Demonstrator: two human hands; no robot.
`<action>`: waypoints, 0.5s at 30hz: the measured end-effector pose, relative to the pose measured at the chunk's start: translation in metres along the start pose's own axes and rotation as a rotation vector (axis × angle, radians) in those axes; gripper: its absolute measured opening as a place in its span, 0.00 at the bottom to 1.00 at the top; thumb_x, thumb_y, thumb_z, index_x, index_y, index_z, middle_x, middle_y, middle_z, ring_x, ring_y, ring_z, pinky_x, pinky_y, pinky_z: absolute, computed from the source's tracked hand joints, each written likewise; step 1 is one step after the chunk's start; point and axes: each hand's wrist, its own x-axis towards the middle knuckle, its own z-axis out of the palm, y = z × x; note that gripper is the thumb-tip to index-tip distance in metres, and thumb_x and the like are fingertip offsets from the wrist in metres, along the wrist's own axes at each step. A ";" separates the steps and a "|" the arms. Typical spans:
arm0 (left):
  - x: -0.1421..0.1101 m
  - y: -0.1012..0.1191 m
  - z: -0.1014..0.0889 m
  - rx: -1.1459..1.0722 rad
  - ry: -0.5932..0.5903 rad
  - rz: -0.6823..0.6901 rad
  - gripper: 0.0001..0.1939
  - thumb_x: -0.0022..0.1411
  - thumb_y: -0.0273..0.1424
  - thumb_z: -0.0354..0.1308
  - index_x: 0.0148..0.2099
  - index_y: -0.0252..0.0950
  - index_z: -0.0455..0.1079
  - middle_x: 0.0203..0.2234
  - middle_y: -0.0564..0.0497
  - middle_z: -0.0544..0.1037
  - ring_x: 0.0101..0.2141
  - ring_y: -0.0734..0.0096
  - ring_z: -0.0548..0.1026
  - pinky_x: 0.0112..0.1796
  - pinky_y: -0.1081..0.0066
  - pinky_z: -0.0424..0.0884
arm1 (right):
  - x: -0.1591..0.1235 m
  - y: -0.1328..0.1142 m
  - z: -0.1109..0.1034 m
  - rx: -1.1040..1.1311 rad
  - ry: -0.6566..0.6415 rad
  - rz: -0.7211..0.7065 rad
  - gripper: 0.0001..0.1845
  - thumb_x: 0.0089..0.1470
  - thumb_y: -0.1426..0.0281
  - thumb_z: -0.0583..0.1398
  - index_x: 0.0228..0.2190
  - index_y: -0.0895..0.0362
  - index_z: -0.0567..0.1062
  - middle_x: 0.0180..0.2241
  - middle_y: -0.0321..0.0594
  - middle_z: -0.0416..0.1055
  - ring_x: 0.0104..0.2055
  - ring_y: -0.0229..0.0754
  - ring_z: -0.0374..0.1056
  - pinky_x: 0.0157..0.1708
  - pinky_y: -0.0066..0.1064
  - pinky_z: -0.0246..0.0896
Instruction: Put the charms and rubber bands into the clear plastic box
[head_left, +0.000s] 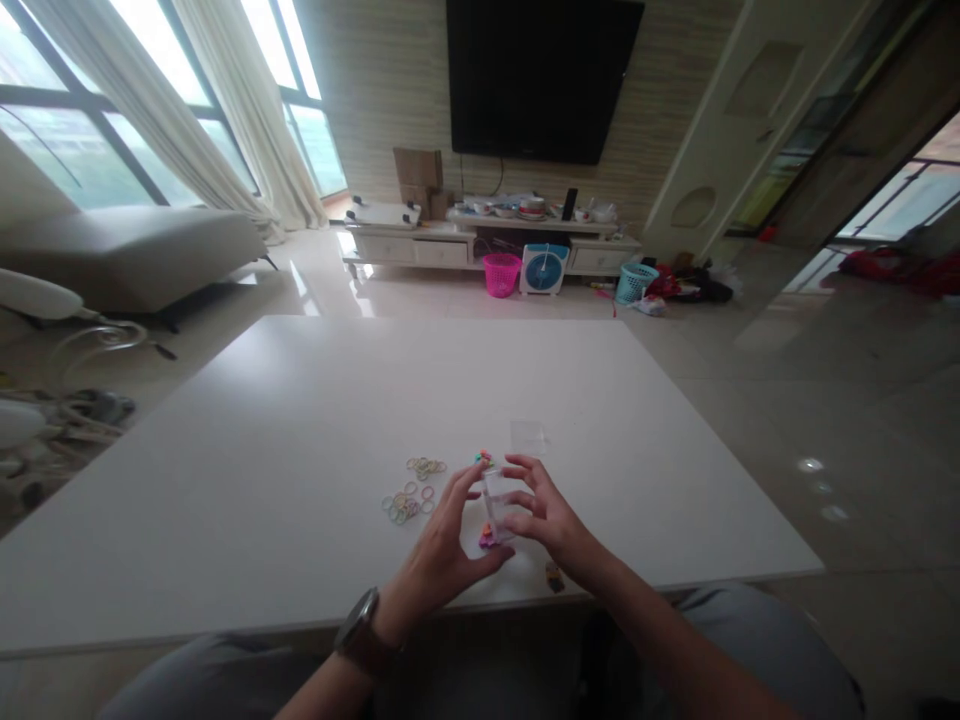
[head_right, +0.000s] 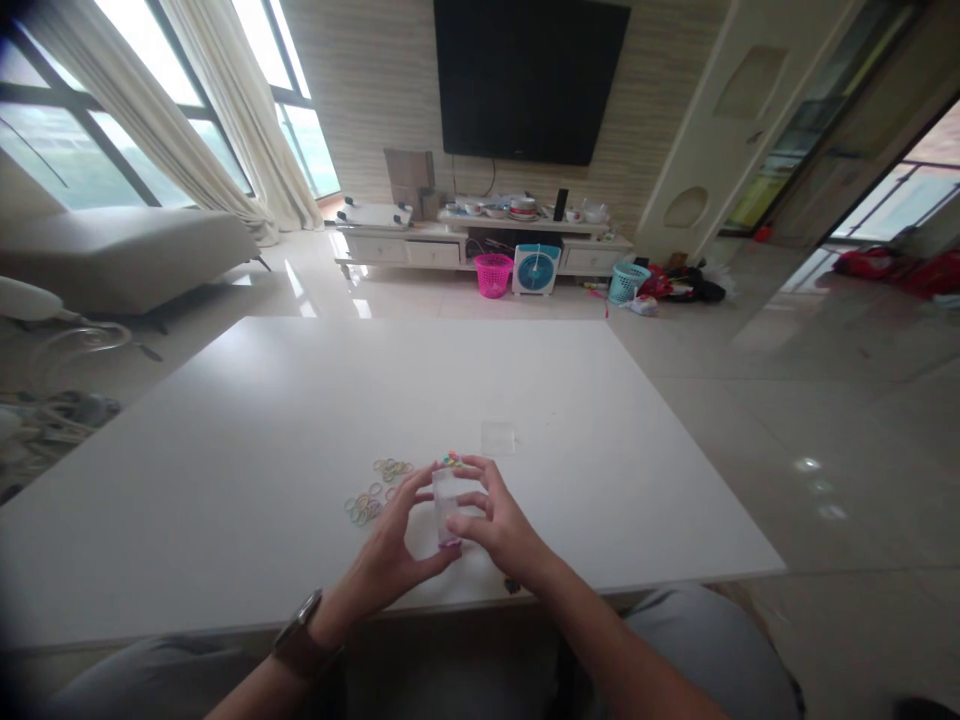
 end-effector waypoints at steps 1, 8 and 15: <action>0.000 0.001 -0.001 0.007 0.014 -0.010 0.46 0.55 0.32 0.67 0.70 0.45 0.46 0.64 0.41 0.59 0.59 0.54 0.66 0.55 0.55 0.73 | 0.000 0.002 0.002 0.030 -0.004 0.004 0.36 0.49 0.68 0.65 0.57 0.45 0.60 0.58 0.43 0.60 0.50 0.44 0.67 0.51 0.43 0.65; 0.006 0.010 -0.008 0.041 0.065 0.000 0.40 0.51 0.31 0.70 0.63 0.42 0.57 0.56 0.42 0.66 0.54 0.57 0.69 0.52 0.59 0.74 | -0.001 0.005 0.001 0.117 -0.038 0.001 0.34 0.51 0.66 0.66 0.57 0.44 0.62 0.59 0.43 0.59 0.51 0.45 0.67 0.51 0.42 0.64; 0.007 0.012 -0.013 0.074 0.089 0.036 0.40 0.47 0.29 0.71 0.61 0.41 0.59 0.54 0.43 0.67 0.55 0.55 0.67 0.51 0.58 0.73 | -0.001 0.004 -0.004 0.129 -0.061 0.046 0.33 0.50 0.63 0.68 0.55 0.46 0.63 0.61 0.45 0.57 0.54 0.49 0.66 0.54 0.48 0.61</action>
